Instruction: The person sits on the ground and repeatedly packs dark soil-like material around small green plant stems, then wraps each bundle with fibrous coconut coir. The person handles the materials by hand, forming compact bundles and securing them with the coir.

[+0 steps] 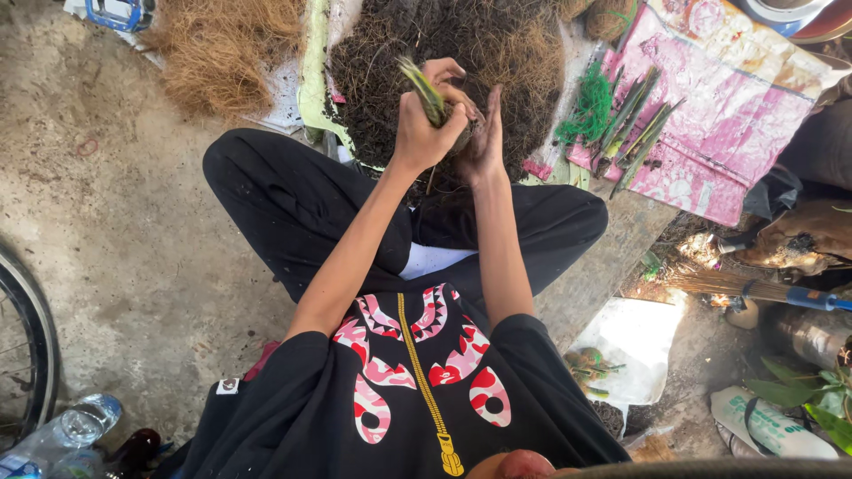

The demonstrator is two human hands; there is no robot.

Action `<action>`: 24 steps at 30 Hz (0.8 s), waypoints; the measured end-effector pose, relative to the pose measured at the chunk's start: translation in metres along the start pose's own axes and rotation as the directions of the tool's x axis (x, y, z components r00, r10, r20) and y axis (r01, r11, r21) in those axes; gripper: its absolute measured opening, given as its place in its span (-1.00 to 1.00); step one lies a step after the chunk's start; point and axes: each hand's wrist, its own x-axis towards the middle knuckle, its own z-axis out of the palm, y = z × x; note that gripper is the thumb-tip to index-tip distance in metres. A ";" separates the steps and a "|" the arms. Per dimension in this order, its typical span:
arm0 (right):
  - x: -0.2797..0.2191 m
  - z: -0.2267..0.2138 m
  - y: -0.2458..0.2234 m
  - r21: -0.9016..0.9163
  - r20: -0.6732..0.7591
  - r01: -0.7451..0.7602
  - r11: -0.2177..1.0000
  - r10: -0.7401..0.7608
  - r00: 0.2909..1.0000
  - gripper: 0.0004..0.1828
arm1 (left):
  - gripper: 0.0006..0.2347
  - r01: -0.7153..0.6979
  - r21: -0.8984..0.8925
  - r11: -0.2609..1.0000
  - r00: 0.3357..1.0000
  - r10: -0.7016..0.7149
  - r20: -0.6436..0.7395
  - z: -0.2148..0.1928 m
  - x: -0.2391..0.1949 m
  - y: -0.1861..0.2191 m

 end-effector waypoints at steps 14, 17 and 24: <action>0.025 -0.015 0.017 -0.315 -0.041 0.055 0.948 -0.072 0.997 0.10 | -0.77 0.013 0.240 0.971 0.986 0.028 -0.167 0.024 -0.017 -0.017; 0.002 -0.002 0.021 -0.226 0.068 0.059 0.972 -0.045 0.997 0.10 | -0.75 0.190 0.047 0.981 0.930 -0.165 -0.328 0.019 -0.022 -0.015; 0.011 0.005 0.028 -0.167 -0.033 0.080 0.983 -0.087 0.996 -0.24 | -0.90 -0.274 0.485 0.831 0.899 0.400 -0.178 0.002 -0.017 0.003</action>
